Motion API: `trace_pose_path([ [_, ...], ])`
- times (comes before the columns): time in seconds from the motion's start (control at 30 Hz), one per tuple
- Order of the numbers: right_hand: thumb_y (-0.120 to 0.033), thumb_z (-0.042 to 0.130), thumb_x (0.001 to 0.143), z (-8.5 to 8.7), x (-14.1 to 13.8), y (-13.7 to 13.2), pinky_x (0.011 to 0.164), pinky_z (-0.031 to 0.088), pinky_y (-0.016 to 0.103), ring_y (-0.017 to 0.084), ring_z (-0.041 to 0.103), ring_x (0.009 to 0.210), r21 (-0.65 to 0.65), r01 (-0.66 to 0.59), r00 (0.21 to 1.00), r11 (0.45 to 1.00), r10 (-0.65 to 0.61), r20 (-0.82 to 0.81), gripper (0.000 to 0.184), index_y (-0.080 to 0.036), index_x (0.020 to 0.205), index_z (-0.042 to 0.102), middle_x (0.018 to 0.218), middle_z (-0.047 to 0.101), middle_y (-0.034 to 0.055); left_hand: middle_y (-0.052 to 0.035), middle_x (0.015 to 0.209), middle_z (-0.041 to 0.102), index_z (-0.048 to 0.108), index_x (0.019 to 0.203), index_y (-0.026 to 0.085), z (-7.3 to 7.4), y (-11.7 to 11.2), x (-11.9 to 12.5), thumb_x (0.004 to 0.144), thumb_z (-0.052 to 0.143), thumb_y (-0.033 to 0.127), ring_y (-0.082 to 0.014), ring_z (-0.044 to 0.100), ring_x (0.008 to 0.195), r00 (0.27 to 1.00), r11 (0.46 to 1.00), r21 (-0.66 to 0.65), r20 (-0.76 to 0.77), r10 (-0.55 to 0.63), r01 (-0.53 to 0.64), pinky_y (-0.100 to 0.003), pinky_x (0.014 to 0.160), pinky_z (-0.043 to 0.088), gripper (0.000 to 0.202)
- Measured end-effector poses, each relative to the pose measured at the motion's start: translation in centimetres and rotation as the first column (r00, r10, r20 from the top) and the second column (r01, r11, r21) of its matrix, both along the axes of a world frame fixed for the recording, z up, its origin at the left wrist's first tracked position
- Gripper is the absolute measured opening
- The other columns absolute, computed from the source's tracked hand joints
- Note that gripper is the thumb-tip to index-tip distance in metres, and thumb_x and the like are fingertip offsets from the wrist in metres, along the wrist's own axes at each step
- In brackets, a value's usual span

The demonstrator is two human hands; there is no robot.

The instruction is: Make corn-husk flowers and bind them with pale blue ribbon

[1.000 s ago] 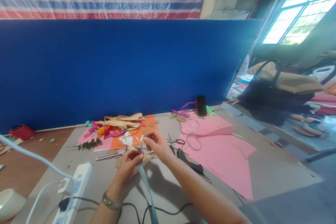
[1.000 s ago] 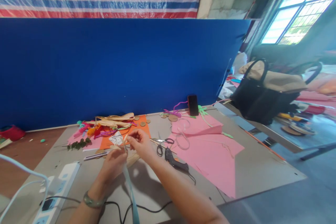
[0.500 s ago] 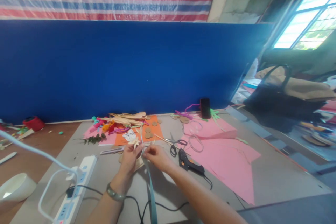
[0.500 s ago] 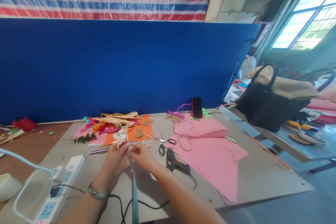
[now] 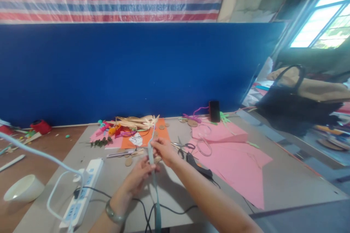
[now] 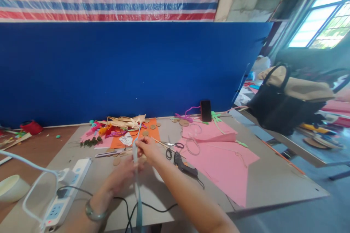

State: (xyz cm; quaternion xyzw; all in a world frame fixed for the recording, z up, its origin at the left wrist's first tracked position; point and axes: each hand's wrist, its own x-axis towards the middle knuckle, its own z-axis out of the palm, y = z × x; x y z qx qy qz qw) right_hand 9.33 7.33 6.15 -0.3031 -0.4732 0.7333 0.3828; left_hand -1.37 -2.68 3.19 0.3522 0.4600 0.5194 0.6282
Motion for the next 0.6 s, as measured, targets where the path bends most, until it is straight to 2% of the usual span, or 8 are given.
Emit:
trace_pose_path([
  [0.1, -0.038, 0.076, 0.061, 1.0, -0.8, 1.2, 0.042, 0.035, 0.017, 0.006, 0.046, 0.04, 0.002, 0.029, 0.998, 1.0, -0.029, -0.055, 0.032, -0.017, 0.071, 0.055, 0.046, 0.054, -0.0068, -0.0002, 0.065, 0.059, 0.06, 0.111, 0.015, -0.7, -2.5, 0.0, 0.069, 0.074, 0.031, -0.0148, 0.059, 0.063, 0.996, 1.0, 0.002, 0.089, -0.021, 0.021, -0.028, 0.066, 0.044, 0.046],
  [0.17, -0.037, 0.076, 0.061, 1.6, -1.2, 2.3, 0.042, 0.036, 0.017, 0.006, 0.047, 0.04, 0.009, 0.064, 0.995, 0.998, -0.063, -0.082, 0.032, -0.018, 0.072, 0.054, 0.046, 0.054, -0.0074, 0.0009, 0.063, 0.056, 0.061, 0.108, 0.015, -0.9, -4.2, -0.6, 0.071, 0.072, 0.031, -0.0126, 0.056, 0.057, 0.996, 0.999, -0.049, 0.088, -0.002, 0.007, -0.026, 0.06, 0.043, 0.042],
  [0.27, -0.038, 0.077, 0.061, 2.3, -1.7, 3.7, 0.039, 0.034, 0.017, 0.006, 0.046, 0.04, 0.012, 0.103, 0.99, 0.995, -0.102, -0.102, 0.033, -0.018, 0.073, 0.054, 0.048, 0.055, -0.0069, 0.0049, 0.057, 0.05, 0.059, 0.105, 0.017, -0.8, -6.4, -2.3, 0.069, 0.074, 0.034, -0.008, 0.046, 0.045, 0.993, 0.986, -0.118, 0.004, 0.12, -0.119, -0.021, 0.047, 0.038, 0.043],
  [0.33, -0.038, 0.077, 0.061, 2.3, -2.2, 4.4, 0.038, 0.034, 0.017, 0.006, 0.047, 0.041, 0.01, 0.125, 0.987, 0.992, -0.124, -0.105, 0.033, -0.018, 0.075, 0.054, 0.05, 0.057, -0.006, 0.0069, 0.054, 0.046, 0.058, 0.108, 0.018, -0.8, -7.8, -3.7, 0.069, 0.073, 0.039, -0.0071, 0.042, 0.042, 0.977, 0.974, -0.097, -0.08, 0.196, -0.203, -0.019, 0.042, 0.034, 0.047],
  [0.43, -0.037, 0.077, 0.06, 1.8, -3.6, 4.9, 0.043, 0.039, 0.017, 0.007, 0.051, 0.045, 0.002, 0.149, 0.984, 0.989, -0.148, -0.1, 0.033, -0.017, 0.075, 0.054, 0.052, 0.058, -0.0051, 0.0031, 0.064, 0.057, 0.052, 0.119, 0.02, -1.2, -9.8, -5.6, 0.074, 0.068, 0.044, -0.0068, 0.043, 0.041, 0.946, 0.974, -0.055, -0.254, 0.201, -0.222, -0.018, 0.037, 0.03, 0.054],
  [0.47, -0.037, 0.076, 0.06, 1.5, -4.3, 4.9, 0.044, 0.041, 0.018, 0.008, 0.052, 0.045, -0.002, 0.144, 0.985, 0.99, -0.144, -0.093, 0.033, -0.017, 0.074, 0.054, 0.052, 0.058, -0.0049, 0.0008, 0.07, 0.062, 0.051, 0.122, 0.022, -1.5, -10.4, -6.2, 0.074, 0.067, 0.046, -0.0089, 0.049, 0.044, 0.925, 0.973, -0.044, -0.323, 0.199, -0.225, -0.019, 0.039, 0.035, 0.056],
  [0.53, -0.037, 0.075, 0.062, 0.8, -5.9, 4.8, 0.046, 0.044, 0.019, 0.008, 0.052, 0.045, -0.012, 0.121, 0.99, 0.993, -0.121, -0.071, 0.031, -0.017, 0.072, 0.053, 0.05, 0.057, -0.0051, -0.0055, 0.089, 0.069, 0.052, 0.122, 0.021, -2.3, -11.6, -7.3, 0.072, 0.068, 0.047, -0.0184, 0.065, 0.072, 0.842, 0.95, 0.046, -0.45, 0.296, -0.309, -0.025, 0.061, 0.05, 0.058],
  [0.6, -0.037, 0.073, 0.064, 0.0, -7.9, 4.3, 0.045, 0.043, 0.018, 0.007, 0.05, 0.042, -0.024, 0.076, 0.997, 0.997, -0.076, -0.033, 0.029, -0.017, 0.07, 0.053, 0.047, 0.055, -0.006, -0.0084, 0.104, 0.068, 0.051, 0.123, 0.02, -3.1, -12.8, -8.0, 0.074, 0.064, 0.046, -0.0259, 0.064, 0.099, 0.705, 0.913, 0.153, -0.591, 0.392, -0.379, -0.033, 0.084, 0.05, 0.057],
])
